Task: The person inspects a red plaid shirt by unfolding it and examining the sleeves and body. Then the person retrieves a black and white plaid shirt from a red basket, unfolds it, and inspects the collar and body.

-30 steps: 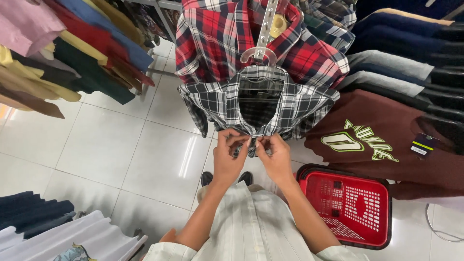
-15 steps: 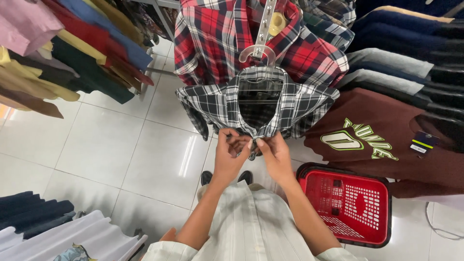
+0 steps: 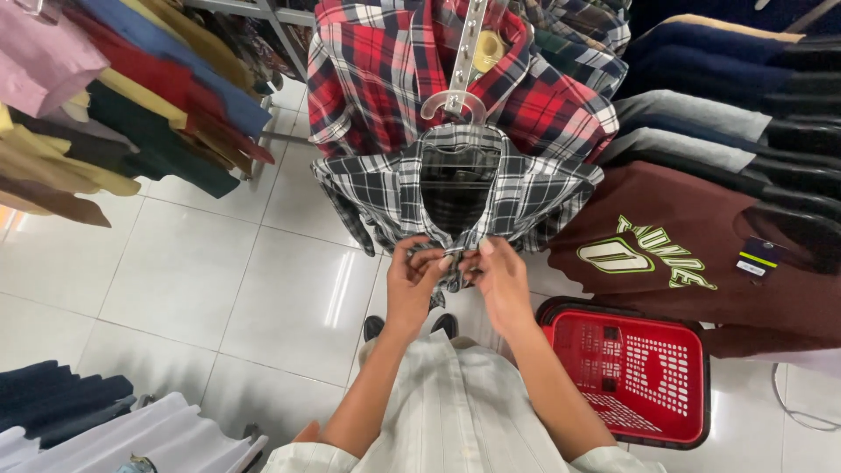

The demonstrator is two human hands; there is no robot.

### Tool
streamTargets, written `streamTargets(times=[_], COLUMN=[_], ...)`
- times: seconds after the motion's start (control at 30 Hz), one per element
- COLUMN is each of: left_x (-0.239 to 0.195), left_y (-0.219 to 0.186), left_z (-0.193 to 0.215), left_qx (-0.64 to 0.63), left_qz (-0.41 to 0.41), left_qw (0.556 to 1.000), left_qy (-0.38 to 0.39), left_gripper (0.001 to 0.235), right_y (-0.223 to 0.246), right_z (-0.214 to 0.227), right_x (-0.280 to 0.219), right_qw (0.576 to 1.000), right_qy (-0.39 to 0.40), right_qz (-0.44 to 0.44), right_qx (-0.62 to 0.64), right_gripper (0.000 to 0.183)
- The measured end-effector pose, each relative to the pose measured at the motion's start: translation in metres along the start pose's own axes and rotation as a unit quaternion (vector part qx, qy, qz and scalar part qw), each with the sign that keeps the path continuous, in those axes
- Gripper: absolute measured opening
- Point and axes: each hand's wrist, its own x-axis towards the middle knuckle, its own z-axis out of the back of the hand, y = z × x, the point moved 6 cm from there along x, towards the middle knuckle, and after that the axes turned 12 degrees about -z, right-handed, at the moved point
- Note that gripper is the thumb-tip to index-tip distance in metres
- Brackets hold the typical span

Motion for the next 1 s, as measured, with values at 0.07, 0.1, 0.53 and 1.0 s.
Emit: streamTargets(times=[0.07, 0.1, 0.53, 1.0], left_x=[0.002, 0.002, 0.037, 0.045], left_y=[-0.010, -0.017, -0.100, -0.103], left_z=[-0.005, -0.008, -0.042, -0.056], left_qx=[0.085, 0.085, 0.646, 0.382], left_qz=[-0.010, -0.010, -0.520, -0.234], left_qw=[0.996, 0.995, 0.527, 0.879], left_qy=[0.039, 0.040, 0.184, 0.166], left_gripper=[0.038, 0.038, 0.011, 0.011], right_y=[0.002, 0.003, 0.010, 0.012], right_z=[0.009, 0.010, 0.031, -0.015], right_x=[0.010, 0.013, 0.019, 0.015], right_qw=[0.998, 0.998, 0.999, 0.998], right_qy=[-0.042, -0.043, -0.042, -0.047], right_qz=[0.000, 0.001, -0.020, 0.006], right_qx=[0.037, 0.038, -0.026, -0.050], right_gripper=[0.012, 0.012, 0.015, 0.014])
